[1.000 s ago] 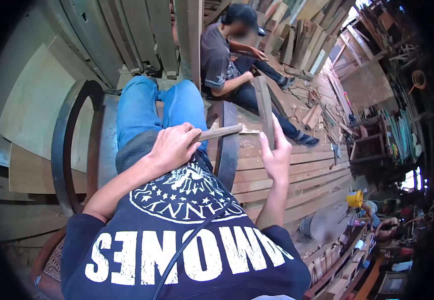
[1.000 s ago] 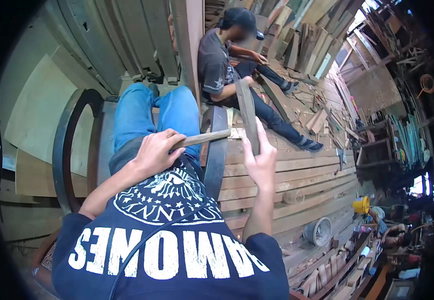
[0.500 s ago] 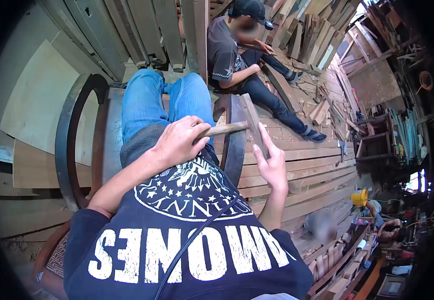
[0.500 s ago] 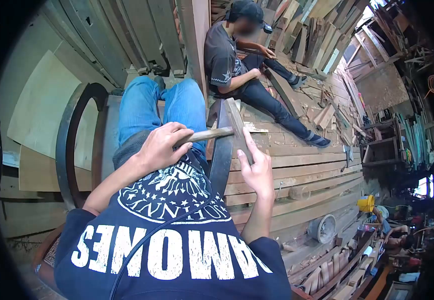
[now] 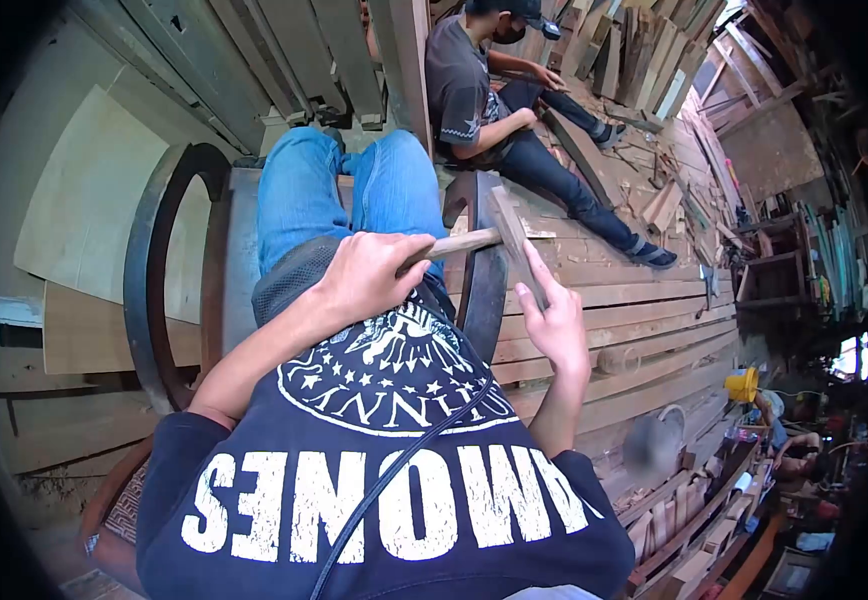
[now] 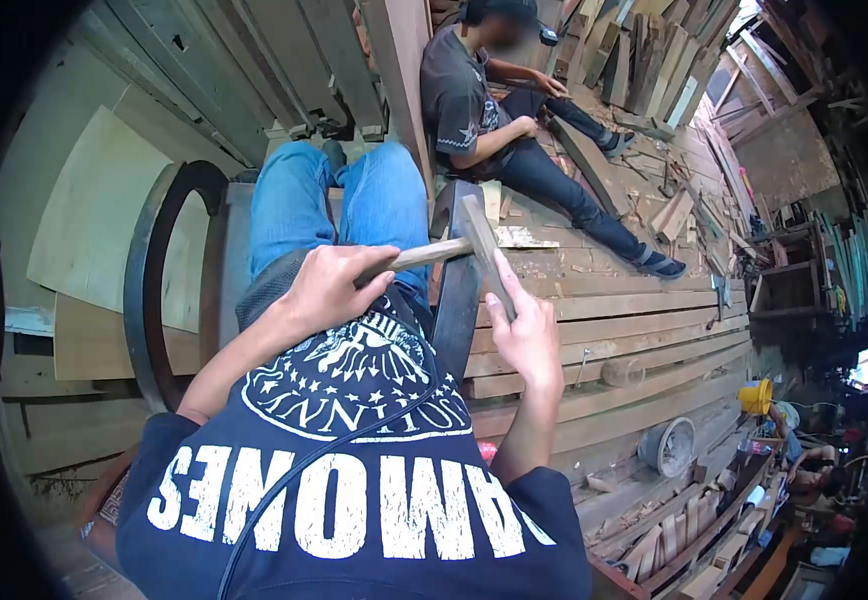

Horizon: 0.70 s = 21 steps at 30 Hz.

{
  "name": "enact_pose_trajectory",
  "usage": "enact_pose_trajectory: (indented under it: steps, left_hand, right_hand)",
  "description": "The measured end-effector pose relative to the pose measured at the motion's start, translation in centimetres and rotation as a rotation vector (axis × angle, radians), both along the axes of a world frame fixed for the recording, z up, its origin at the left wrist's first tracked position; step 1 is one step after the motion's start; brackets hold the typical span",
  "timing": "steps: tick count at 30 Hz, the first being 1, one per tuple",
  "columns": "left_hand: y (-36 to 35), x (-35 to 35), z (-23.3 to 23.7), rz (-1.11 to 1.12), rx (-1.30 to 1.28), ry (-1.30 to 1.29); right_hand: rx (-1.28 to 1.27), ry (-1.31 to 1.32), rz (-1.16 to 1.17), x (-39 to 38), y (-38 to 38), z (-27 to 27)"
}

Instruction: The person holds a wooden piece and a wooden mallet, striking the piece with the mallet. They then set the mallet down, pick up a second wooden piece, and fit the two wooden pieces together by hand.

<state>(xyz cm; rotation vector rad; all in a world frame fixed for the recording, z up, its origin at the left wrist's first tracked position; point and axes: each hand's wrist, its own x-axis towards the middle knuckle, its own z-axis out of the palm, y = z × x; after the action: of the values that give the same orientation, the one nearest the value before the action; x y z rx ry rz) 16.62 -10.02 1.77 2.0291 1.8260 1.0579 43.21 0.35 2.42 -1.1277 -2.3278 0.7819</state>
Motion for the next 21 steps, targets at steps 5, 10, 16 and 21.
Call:
enact_pose_trajectory:
  steps: [5, 10, 16, 21]
  left_hand:
    - [-0.1, 0.0, -0.3, -0.022, 0.042, 0.050]
    - [-0.1, 0.0, -0.3, 0.017, 0.035, 0.070]
    - [-0.1, 0.0, -0.2, 0.008, 0.129, 0.132]
    - [-0.1, 0.0, -0.2, 0.003, 0.180, 0.168]
  right_hand:
    - [-0.078, -0.043, 0.027, 1.1, -0.2, 0.3]
    - [-0.061, -0.090, 0.022, 1.4, -0.4, 0.6]
    - [-0.184, -0.163, -0.004, 1.3, -1.0, 1.9]
    - [-0.126, -0.046, 0.068, 2.2, -0.7, 0.5]
